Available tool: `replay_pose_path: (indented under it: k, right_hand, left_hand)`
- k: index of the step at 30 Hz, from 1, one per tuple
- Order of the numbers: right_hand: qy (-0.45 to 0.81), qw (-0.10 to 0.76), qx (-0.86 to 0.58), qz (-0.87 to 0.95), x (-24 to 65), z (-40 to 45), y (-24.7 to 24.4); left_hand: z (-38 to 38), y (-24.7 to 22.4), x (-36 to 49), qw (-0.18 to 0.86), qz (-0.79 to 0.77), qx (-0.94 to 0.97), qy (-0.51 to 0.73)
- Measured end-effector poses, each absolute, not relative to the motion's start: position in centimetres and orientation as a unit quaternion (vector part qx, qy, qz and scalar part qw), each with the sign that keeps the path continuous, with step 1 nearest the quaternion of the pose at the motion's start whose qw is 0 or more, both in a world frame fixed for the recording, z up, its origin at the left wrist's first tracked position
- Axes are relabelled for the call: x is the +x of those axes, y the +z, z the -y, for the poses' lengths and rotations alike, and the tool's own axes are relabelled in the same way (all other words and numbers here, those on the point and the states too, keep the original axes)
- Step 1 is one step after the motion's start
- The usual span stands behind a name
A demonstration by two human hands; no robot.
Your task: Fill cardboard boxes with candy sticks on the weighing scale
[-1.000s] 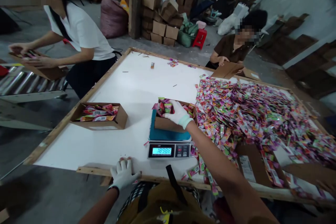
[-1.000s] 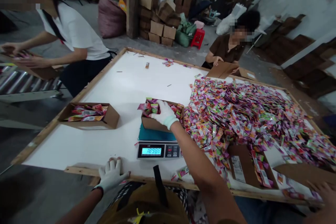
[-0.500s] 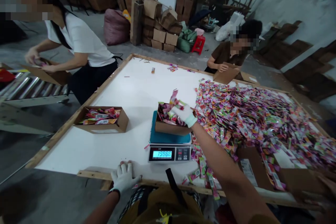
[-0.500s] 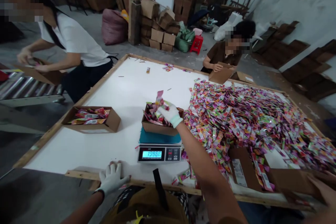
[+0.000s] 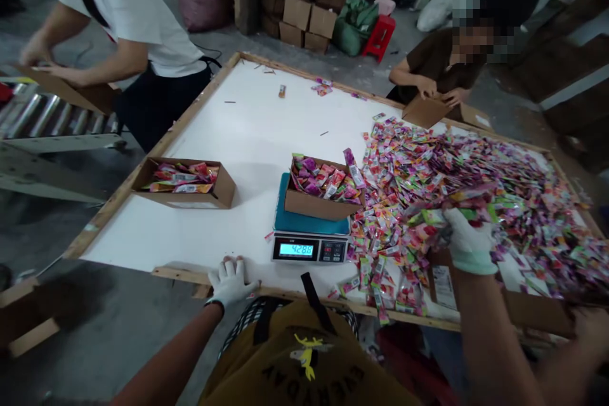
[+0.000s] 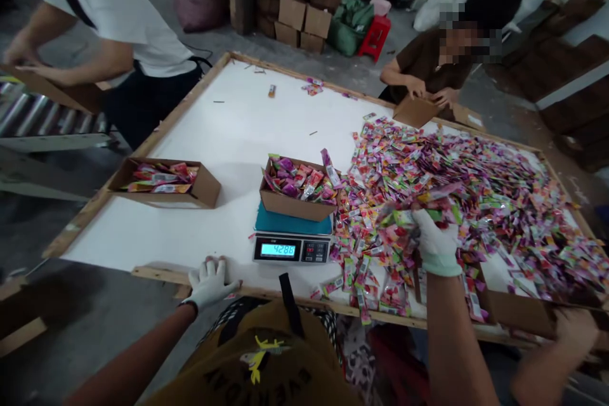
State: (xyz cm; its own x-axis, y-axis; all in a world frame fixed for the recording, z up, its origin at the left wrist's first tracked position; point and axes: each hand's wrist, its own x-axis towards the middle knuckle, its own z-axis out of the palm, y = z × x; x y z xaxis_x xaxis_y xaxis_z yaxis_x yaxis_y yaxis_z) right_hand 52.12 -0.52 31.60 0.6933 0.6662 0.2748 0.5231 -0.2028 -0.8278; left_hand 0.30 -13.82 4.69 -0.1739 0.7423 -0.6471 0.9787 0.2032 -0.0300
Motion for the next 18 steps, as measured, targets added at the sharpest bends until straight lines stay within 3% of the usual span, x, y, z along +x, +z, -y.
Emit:
replay_pose_path:
  k: [4, 8, 10, 13, 15, 18]
  right_hand:
    - [0.212, 0.388, -0.799, 0.407, 55.0, 2.3, 27.5]
    - [0.186, 0.201, -0.831, 0.484, 55.4, 2.3, 26.5]
    - [0.181, 0.212, -0.807, 0.520, 53.8, 1.8, 27.5]
    - [0.247, 0.326, -0.707, 0.577, 48.8, -0.2, 30.1]
    - [0.274, 0.358, -0.640, 0.622, 44.4, -2.2, 31.9]
    - [0.248, 0.240, -0.631, 0.695, 37.8, -6.2, 33.2]
  left_hand:
    - [13.7, 4.8, 0.4, 0.255, -0.730, 0.589, -0.235]
    - [13.6, 5.1, 0.5, 0.251, -0.729, 0.589, -0.243]
    - [13.6, 5.0, 0.5, 0.249, -0.727, 0.590, -0.245]
    - [13.7, 4.7, 0.4, 0.242, -0.727, 0.596, -0.239]
    - [13.7, 4.4, 0.3, 0.234, -0.730, 0.597, -0.237]
    - [13.7, 4.2, 0.1, 0.230, -0.734, 0.594, -0.236]
